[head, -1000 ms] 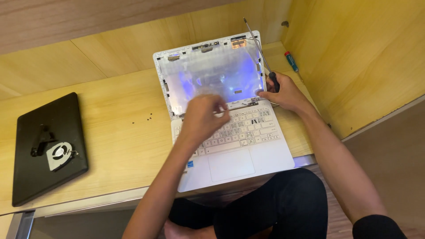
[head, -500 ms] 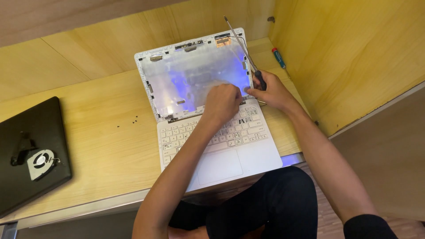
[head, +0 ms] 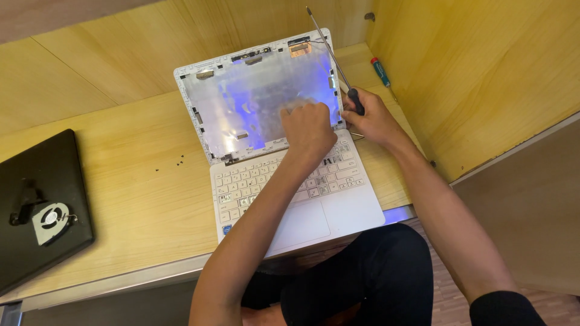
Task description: Disassembling a laptop by removing screws with a screwdriver and prying the screen bezel.
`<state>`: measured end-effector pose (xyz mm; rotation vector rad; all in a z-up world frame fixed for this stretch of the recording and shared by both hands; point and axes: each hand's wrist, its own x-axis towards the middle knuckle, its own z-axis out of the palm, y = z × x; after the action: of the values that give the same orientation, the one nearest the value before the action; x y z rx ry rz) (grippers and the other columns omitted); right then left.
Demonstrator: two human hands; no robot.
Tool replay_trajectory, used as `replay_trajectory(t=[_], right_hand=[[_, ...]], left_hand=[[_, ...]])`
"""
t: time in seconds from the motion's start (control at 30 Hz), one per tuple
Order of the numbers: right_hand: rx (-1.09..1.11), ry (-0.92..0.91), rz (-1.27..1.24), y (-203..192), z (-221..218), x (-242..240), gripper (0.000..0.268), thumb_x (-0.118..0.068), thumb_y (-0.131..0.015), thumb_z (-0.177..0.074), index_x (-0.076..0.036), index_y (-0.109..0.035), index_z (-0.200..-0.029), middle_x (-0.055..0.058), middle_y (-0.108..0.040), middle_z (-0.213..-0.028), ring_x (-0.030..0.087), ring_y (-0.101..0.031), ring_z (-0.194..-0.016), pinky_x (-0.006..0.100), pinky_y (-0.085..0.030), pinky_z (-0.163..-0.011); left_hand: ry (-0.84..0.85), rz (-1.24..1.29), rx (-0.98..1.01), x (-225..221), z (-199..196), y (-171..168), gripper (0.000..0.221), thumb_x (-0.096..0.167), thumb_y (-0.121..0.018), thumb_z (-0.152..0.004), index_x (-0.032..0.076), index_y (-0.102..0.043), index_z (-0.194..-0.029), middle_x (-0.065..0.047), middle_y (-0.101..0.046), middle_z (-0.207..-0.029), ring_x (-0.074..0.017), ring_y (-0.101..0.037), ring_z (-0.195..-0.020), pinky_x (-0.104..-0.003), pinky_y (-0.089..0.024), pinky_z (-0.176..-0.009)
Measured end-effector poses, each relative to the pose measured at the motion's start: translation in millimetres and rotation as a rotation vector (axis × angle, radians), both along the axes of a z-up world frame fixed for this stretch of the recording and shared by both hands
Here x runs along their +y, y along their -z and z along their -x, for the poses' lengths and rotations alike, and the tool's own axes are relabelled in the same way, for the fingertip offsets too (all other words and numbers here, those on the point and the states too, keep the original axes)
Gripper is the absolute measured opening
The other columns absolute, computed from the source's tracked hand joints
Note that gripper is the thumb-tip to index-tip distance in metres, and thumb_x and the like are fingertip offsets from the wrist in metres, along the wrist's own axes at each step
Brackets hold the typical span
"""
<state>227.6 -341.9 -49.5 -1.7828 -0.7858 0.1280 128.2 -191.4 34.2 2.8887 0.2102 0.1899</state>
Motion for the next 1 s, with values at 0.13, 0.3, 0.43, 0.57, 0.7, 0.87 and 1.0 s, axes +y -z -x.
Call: replay_trajectory(t=[0.13, 0.3, 0.43, 0.57, 0.7, 0.87, 1.0], right_hand=[[0.025, 0.003, -0.037, -5.0, 6.1, 2.1, 0.022, 0.005, -0.067, -0.088, -0.009, -0.051, -0.082, 0.007, -0.057, -0.07, 0.019, -0.057, -0.069, 0.032, -0.046, -0.063], [0.025, 0.015, -0.021, -5.0, 1.9, 0.7, 0.023, 0.004, -0.068, -0.086, -0.011, -0.051, -0.082, 0.005, -0.06, -0.068, 0.016, -0.059, -0.067, 0.029, -0.047, -0.063], [0.01, 0.013, -0.005, -4.0, -0.9, -0.2, 0.023, 0.004, -0.068, -0.086, -0.01, -0.051, -0.082, 0.007, -0.065, -0.071, 0.017, -0.061, -0.067, 0.03, -0.049, -0.066], [-0.036, 0.027, -0.002, -9.1, 3.1, 0.8, 0.024, 0.007, -0.068, -0.085, -0.009, -0.05, -0.082, 0.01, -0.065, -0.072, 0.02, -0.062, -0.069, 0.033, -0.049, -0.065], [-0.07, 0.031, 0.018, -5.4, 0.8, -0.5, 0.023, 0.005, -0.07, -0.085, -0.008, -0.051, -0.082, 0.012, -0.065, -0.071, 0.021, -0.062, -0.07, 0.035, -0.049, -0.065], [-0.106, 0.066, 0.047, -7.0, 4.4, 1.7, 0.02, 0.004, -0.068, -0.084, -0.008, -0.053, -0.083, 0.012, -0.062, -0.069, 0.024, -0.06, -0.068, 0.036, -0.046, -0.062], [-0.149, 0.075, 0.059, -10.5, 2.6, 2.2, 0.02, 0.005, -0.068, -0.084, -0.008, -0.053, -0.082, 0.014, -0.061, -0.068, 0.025, -0.058, -0.067, 0.037, -0.045, -0.061]], left_hand=[[-0.035, -0.024, 0.023, -5.3, -1.0, -7.5, 0.008, 0.004, -0.073, -0.073, 0.005, -0.077, -0.08, -0.011, -0.071, -0.07, -0.0333, -0.072, -0.075, -0.048, -0.04, -0.084], [-0.048, 0.003, 0.018, -1.9, -7.0, 5.3, 0.008, 0.005, -0.076, -0.072, 0.004, -0.077, -0.08, -0.012, -0.071, -0.07, -0.0341, -0.07, -0.074, -0.049, -0.039, -0.082], [-0.037, 0.019, 0.004, 1.9, -6.1, 8.5, 0.007, 0.006, -0.077, -0.073, 0.004, -0.076, -0.079, -0.013, -0.071, -0.07, -0.0335, -0.071, -0.074, -0.051, -0.04, -0.086], [0.002, -0.015, -0.01, 4.6, -0.8, 3.1, 0.005, 0.0, -0.076, -0.073, 0.004, -0.077, -0.077, -0.013, -0.072, -0.068, -0.034, -0.072, -0.073, -0.051, -0.043, -0.088], [-0.016, -0.009, 0.005, 0.9, 1.9, -2.3, 0.007, -0.003, -0.075, -0.074, 0.001, -0.077, -0.08, -0.016, -0.072, -0.071, -0.0359, -0.073, -0.075, -0.05, -0.047, -0.085], [0.014, 0.012, -0.028, 4.1, 1.7, 0.8, 0.01, -0.007, -0.074, -0.074, -0.001, -0.076, -0.081, -0.018, -0.07, -0.068, -0.0366, -0.073, -0.07, -0.05, -0.057, -0.074], [0.158, -0.125, -0.041, 10.9, 1.0, 13.3, 0.018, -0.007, -0.072, -0.075, 0.004, -0.078, -0.087, -0.012, -0.072, -0.073, -0.0351, -0.075, -0.077, -0.052, -0.057, -0.079]])
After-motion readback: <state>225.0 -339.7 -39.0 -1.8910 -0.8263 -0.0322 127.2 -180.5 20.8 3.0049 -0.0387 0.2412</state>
